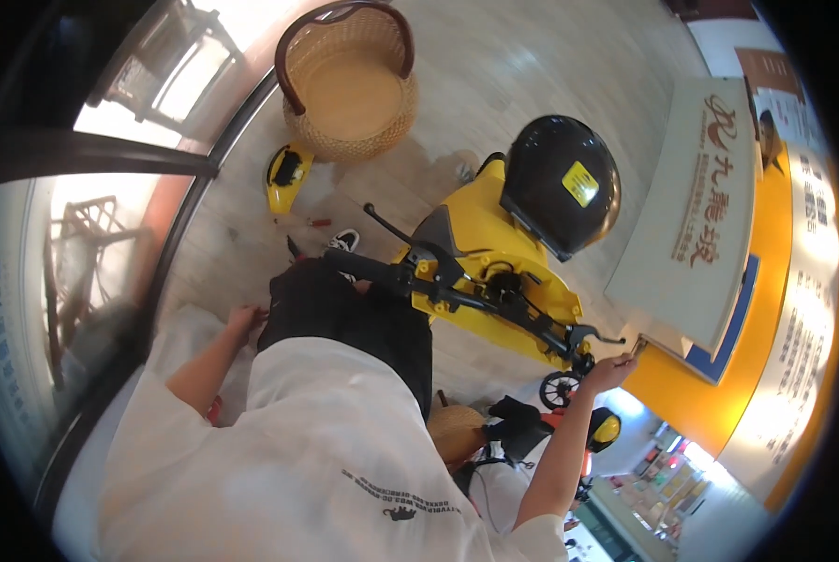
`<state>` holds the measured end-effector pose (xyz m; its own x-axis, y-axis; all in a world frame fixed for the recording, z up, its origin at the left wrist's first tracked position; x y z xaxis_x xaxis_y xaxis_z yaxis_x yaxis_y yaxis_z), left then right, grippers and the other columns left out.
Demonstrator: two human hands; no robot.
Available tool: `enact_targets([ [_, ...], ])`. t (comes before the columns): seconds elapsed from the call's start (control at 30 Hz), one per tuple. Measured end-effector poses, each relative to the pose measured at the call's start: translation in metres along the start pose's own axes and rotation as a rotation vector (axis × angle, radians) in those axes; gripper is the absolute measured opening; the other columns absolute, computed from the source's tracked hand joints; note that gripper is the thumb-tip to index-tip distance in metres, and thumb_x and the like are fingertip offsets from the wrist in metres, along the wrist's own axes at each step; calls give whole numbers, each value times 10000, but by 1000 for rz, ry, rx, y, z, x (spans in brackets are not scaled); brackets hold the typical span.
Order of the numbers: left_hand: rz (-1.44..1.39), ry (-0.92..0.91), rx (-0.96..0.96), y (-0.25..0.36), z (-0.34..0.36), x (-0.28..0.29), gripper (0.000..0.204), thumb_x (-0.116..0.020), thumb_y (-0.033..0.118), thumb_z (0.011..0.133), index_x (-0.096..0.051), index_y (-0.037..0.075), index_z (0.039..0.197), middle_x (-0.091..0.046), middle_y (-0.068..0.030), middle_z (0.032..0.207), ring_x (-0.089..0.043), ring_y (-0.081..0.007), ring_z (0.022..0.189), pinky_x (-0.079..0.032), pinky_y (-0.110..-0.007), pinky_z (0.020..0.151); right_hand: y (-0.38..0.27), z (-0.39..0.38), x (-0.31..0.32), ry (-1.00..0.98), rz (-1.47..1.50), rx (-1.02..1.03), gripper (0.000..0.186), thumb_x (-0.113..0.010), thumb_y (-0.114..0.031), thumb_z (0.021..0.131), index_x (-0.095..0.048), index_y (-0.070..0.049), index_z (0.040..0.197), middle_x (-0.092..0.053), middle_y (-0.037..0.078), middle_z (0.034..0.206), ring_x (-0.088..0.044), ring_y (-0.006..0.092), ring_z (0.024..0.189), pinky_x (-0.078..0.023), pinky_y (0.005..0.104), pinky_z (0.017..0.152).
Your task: Repairing the front panel and handlebars of a yellow electric scooter using a screwdriver and pliers.
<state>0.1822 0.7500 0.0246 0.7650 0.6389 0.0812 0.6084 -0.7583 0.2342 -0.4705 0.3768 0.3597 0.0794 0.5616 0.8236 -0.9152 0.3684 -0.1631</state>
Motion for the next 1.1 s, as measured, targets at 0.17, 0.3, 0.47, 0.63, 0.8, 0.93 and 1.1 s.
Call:
enact_targets([
  [0.17,56,29,-118,14,20,-36,236,-623,136,925,-683,-19,1092,-732,-109,939,-702,-199,798,-541,-317,687,-12,1,5,-137,-53,30,281,-449,-213,1055,-504,48,968,-557,204,854,-511,328,800,-453,415,793],
  [0.3,201,146,-167,-2,73,-43,181,-658,138,890,-730,3,986,-734,-116,891,-700,-171,795,-539,-316,699,22,13,-2,-132,-100,68,259,-453,-201,1054,-540,41,1024,-597,196,925,-555,308,864,-468,382,847],
  [0.47,576,203,-336,3,136,-83,222,-704,210,835,-760,59,987,-746,-135,898,-722,-251,848,-556,-375,770,76,35,22,-157,-172,235,242,-441,-216,1052,-543,3,1048,-593,182,945,-570,333,862,-469,399,832],
  [0.63,647,213,-371,-5,203,-109,228,-722,205,792,-759,83,981,-741,-149,933,-710,-317,900,-554,-420,823,55,31,22,-215,-190,181,239,-453,-206,1024,-568,-7,958,-577,144,904,-548,291,884,-443,399,839],
  [0.8,537,435,-468,-34,282,-112,153,-691,149,810,-734,66,931,-726,-170,932,-694,-351,926,-544,-448,839,66,53,0,-231,-43,-66,301,-450,-248,1046,-613,3,1006,-657,114,1001,-627,233,964,-500,362,896],
  [0.93,406,464,-640,-39,257,-155,168,-659,105,823,-722,60,972,-713,-196,980,-674,-385,973,-531,-466,865,119,108,44,-7,-646,522,376,-487,-359,1040,-643,-42,1169,-700,141,1105,-676,218,1007,-532,371,879],
  [1.1,288,371,-450,-162,167,-56,252,-653,100,830,-676,35,1072,-712,-172,949,-688,-319,911,-541,-421,837,33,37,-35,-59,18,394,281,-512,-185,1016,-610,19,1183,-664,186,1120,-643,271,1003,-524,383,915],
])
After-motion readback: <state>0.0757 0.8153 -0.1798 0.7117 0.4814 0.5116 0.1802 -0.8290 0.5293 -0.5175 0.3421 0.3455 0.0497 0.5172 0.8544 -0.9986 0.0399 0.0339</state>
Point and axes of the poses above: each hand's wrist, its own z-axis towards the middle knuckle, its own x-axis out of the back of the hand, y = z × x, the point moved 1 cm from there along z, towards the middle knuckle
